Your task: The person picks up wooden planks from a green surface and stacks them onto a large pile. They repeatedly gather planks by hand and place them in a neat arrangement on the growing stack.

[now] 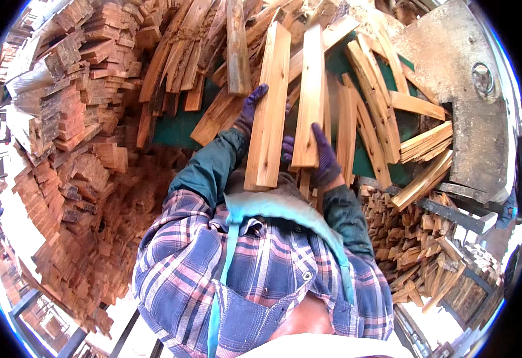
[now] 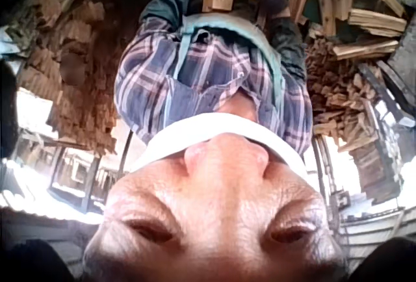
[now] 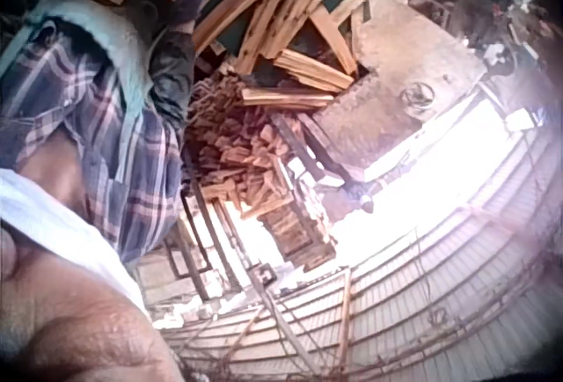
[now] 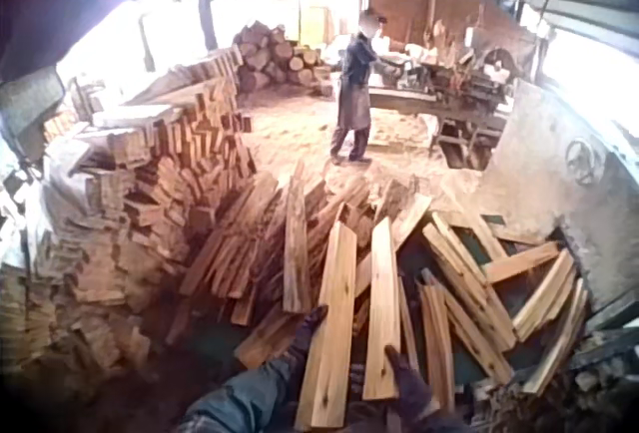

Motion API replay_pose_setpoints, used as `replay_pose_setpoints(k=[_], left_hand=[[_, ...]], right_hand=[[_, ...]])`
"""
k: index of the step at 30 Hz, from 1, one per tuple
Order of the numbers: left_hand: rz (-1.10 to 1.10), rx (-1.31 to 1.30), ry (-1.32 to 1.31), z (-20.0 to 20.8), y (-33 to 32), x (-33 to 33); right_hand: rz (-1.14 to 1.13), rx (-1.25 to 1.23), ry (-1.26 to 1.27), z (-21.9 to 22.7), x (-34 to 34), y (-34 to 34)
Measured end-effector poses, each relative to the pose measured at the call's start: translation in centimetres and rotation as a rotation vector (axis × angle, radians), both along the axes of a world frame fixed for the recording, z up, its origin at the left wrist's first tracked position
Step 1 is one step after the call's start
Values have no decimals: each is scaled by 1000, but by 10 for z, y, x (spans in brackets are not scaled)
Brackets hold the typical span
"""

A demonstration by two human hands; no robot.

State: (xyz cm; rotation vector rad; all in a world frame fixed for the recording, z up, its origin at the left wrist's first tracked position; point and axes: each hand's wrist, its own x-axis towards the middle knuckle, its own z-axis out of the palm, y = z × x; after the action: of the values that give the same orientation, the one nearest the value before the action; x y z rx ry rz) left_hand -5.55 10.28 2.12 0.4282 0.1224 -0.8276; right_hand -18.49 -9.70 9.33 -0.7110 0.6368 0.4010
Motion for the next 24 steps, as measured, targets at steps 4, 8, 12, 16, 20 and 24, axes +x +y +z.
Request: replay_pose_setpoints(k=[4,8,12,16,20,24], left_hand=[[133,108,-68,-2,-19,-4],[171,216,-280,35,-32,1],[314,226,-539,111,-16,24],[711,600,-1114,182,32,9],[833,424,-977,240,47,-11],[988,742,-1012,353,144,54]], right_hand=[[341,-670,-212,-10,-17,41],[179,-664,-472,-3,-29,78],[180,-683,-627,34,-3,78],[382,-395,-878,88,50,65],[620,-319,-1117,174,106,80],[632,-313,-1479,285,185,154]])
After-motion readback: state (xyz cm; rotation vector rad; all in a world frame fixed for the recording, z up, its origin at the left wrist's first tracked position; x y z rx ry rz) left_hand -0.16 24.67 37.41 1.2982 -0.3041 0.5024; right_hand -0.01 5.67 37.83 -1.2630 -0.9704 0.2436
